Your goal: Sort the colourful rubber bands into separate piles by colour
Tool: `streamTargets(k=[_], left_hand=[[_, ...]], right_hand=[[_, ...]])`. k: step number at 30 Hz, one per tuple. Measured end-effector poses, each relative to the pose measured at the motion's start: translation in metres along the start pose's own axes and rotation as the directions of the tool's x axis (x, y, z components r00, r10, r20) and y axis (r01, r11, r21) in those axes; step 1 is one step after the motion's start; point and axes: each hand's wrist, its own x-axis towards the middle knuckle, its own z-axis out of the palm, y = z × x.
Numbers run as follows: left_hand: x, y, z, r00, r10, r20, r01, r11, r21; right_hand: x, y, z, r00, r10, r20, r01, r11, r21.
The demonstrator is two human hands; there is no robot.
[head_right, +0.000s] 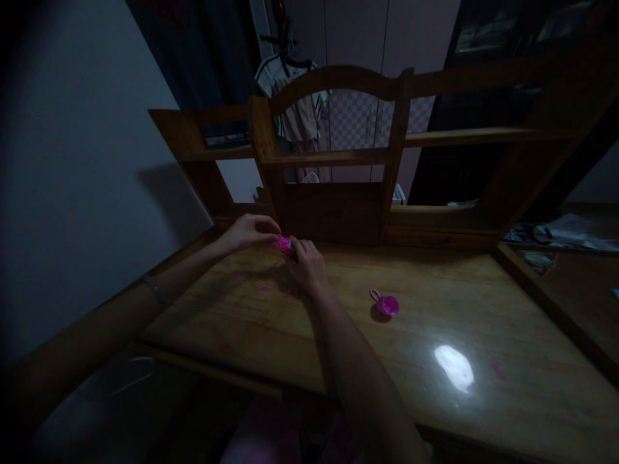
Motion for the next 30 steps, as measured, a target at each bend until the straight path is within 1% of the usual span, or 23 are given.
streamTargets(k=[3,6,8,10,13,18,22,24,26,28,30], left_hand=[[-0.001,0.002,0.000,0.998,-0.008,-0.056,0.009,1.000,0.023],[-0.002,0.003,-0.004,0.992,-0.014,-0.129,0.020,0.999,0.046],[-0.003,0.001,-0.007,0.987,-0.041,-0.158,0.047,0.998,0.034],[-0.004,-0.001,-0.009,0.986,-0.107,-0.126,0.104,0.994,-0.033],[-0.007,-0.004,-0.005,0.977,-0.207,-0.040,0.200,0.971,-0.133],[-0.007,-0.002,0.006,0.972,-0.234,0.019,0.234,0.958,-0.168],[-0.002,-0.001,0.007,0.950,-0.307,0.057,0.312,0.924,-0.222],[0.000,-0.007,0.008,0.928,-0.361,0.088,0.371,0.889,-0.269],[0.002,-0.017,0.010,0.902,-0.404,0.152,0.431,0.832,-0.348],[0.003,-0.027,0.012,0.883,-0.416,0.219,0.470,0.771,-0.430],[0.004,-0.034,0.013,0.870,-0.424,0.253,0.493,0.727,-0.479]], right_hand=[[0.000,0.001,0.000,1.000,0.002,-0.007,-0.002,1.000,0.005],[-0.001,0.002,0.000,1.000,-0.002,-0.014,0.002,1.000,0.013],[-0.001,0.002,0.000,1.000,-0.002,-0.019,0.002,1.000,0.015],[-0.001,0.002,0.000,1.000,0.003,-0.023,-0.003,1.000,0.015],[-0.001,0.002,0.001,1.000,0.009,-0.022,-0.009,1.000,0.012],[0.001,0.001,0.000,1.000,-0.011,-0.022,0.011,1.000,0.008],[0.001,0.001,-0.001,0.999,-0.031,-0.013,0.031,0.999,-0.007],[0.001,0.001,0.000,0.999,-0.041,-0.011,0.041,0.999,-0.015],[0.000,0.001,0.001,0.998,-0.060,-0.009,0.060,0.998,-0.021],[0.000,0.001,0.001,0.997,-0.078,-0.003,0.078,0.997,-0.021],[0.000,0.001,0.001,0.997,-0.081,-0.004,0.080,0.997,-0.015]])
